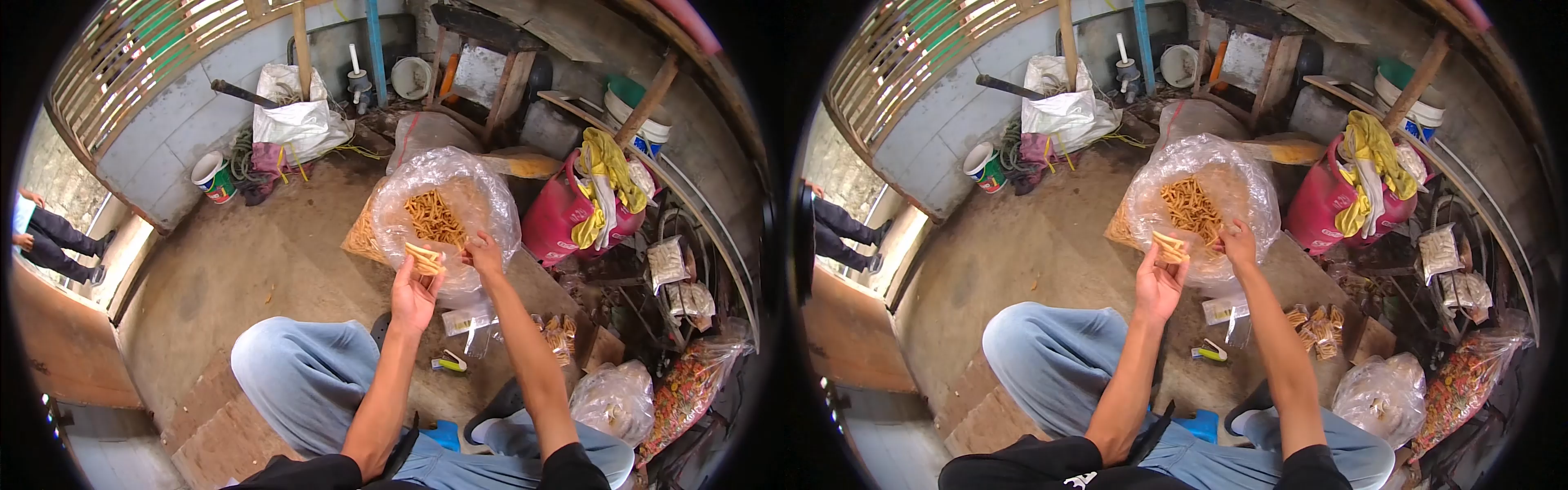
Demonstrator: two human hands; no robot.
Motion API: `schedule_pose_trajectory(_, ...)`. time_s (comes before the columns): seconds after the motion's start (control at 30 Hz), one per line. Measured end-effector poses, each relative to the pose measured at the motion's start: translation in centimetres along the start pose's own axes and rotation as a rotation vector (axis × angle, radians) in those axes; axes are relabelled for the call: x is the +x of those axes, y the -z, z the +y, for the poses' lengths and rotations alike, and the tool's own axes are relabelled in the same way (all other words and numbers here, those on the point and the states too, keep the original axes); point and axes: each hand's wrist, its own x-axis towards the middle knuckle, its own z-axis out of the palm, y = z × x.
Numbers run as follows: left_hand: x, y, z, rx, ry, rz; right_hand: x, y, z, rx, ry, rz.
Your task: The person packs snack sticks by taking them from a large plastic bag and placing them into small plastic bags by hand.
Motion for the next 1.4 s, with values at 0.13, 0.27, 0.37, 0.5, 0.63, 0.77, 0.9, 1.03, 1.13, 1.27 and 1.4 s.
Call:
schedule_pose_trajectory(0.13,0.4,0.1,-0.8,0.035,0.002,0.010,-4.4,3.1,-1.1,0.234,0.089,0.025)
schedule_pose_trajectory(0.27,0.2,0.5,-2.2,0.117,0.015,0.034,-12.4,5.2,-4.5,0.336,0.207,0.104)
schedule_pose_trajectory(0.37,-0.1,0.0,-3.4,0.136,0.045,0.051,-15.3,5.8,-5.2,0.266,0.285,0.083)
schedule_pose_trajectory(0.5,-0.5,-0.5,-4.1,0.177,0.086,0.014,-15.9,5.4,-4.7,0.200,0.365,0.060)
schedule_pose_trajectory(0.63,-1.4,-1.6,-4.5,0.228,0.122,-0.037,-16.1,4.6,-4.1,0.182,0.452,0.126)
schedule_pose_trajectory(0.77,-2.0,-2.1,-5.3,0.221,0.148,-0.029,-15.7,3.9,-3.5,0.169,0.538,0.240)
schedule_pose_trajectory(0.9,-2.2,-2.1,-5.5,0.213,0.169,-0.020,-15.9,3.6,-3.7,0.232,0.431,0.261)
schedule_pose_trajectory(1.03,-2.5,-2.6,-5.2,0.253,0.155,-0.059,-16.2,3.7,-3.4,0.035,0.446,0.338)
schedule_pose_trajectory(1.13,-2.7,-2.9,-4.7,0.344,0.156,-0.109,-16.9,3.7,-4.2,-0.021,0.442,0.343)
schedule_pose_trajectory(1.27,-2.0,-1.8,-3.6,0.473,0.170,-0.120,-16.8,4.1,-4.3,0.055,0.419,0.249)
schedule_pose_trajectory(1.4,-2.1,-1.8,-2.7,0.552,0.167,-0.166,-16.8,4.6,-4.5,0.116,0.349,0.135)
